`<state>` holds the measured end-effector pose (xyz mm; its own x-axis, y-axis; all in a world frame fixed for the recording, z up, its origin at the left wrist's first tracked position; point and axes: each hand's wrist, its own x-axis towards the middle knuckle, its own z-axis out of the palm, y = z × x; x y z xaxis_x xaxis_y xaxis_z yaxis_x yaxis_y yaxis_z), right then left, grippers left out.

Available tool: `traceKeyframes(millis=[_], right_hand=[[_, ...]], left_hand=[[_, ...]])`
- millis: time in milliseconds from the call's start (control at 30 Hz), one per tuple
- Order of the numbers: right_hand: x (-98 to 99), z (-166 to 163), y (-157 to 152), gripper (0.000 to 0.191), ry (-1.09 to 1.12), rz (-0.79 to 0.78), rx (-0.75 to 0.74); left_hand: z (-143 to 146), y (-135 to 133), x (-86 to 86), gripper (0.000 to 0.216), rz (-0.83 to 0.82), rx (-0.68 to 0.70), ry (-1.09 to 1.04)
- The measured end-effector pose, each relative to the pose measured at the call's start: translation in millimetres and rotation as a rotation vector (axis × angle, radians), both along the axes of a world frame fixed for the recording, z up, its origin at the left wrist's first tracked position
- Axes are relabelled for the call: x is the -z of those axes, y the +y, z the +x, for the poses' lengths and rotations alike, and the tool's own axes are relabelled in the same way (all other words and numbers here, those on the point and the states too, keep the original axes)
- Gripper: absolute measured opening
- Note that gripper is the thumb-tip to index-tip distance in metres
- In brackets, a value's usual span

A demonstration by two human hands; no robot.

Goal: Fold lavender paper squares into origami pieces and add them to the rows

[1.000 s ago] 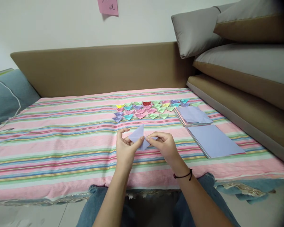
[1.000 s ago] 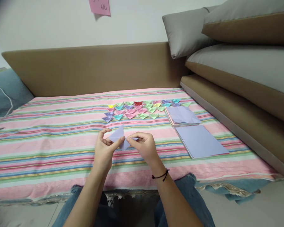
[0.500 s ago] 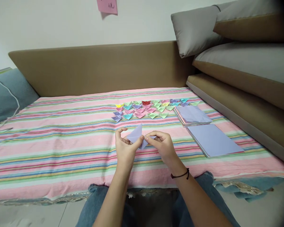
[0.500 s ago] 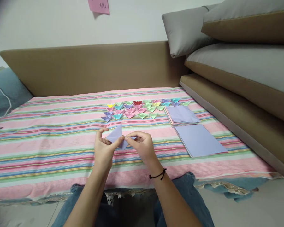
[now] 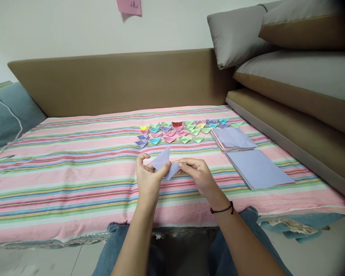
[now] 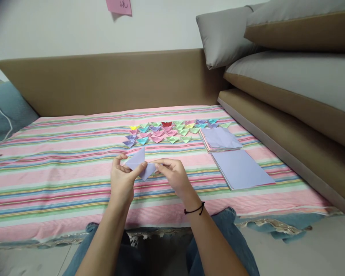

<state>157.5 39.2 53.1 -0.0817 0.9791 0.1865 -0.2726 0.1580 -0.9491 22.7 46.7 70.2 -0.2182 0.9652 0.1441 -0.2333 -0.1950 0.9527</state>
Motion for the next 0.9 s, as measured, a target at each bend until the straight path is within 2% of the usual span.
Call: traceKeyframes(millis=[200,333,433,600,700,767,833,900], right_hand=[[-1.4,5.7,-0.8,0.027,0.076,-0.043,-0.212],[-2.4,3.4,-3.2,0.034,0.131,-0.059,-0.247],[0.9,-4.0,-2.9,0.036,0.135,-0.071,-0.146],[4.6,-11.4,-1.6,0.020,0.081,-0.054,0.107],[3.2,-6.0,-1.1,0.015,0.034,-0.029,0.190],[1.8,-1.1,-0.7,0.014,0.009,-0.018,0.260],[0.7,2.9,-0.5,0.012,-0.015,0.001,0.320],[-0.2,5.3,-0.7,0.009,-0.039,0.059,0.349]], left_hand=[[-8.2,2.2,0.0,0.061,-0.045,0.037,-0.040],[-11.9,3.7,0.6,0.061,-0.073,0.016,-0.057],[-9.4,1.8,1.2,0.061,-0.084,0.017,-0.058],[-5.7,-2.0,1.0,0.060,-0.086,0.127,-0.002],[-12.5,0.0,-0.8,0.047,-0.053,0.189,0.048],[-20.0,1.4,-3.4,0.039,-0.055,0.172,0.112],[-27.3,1.0,-6.9,0.043,-0.101,0.181,0.205],[-32.5,-1.4,-10.4,0.054,-0.129,0.303,0.241]])
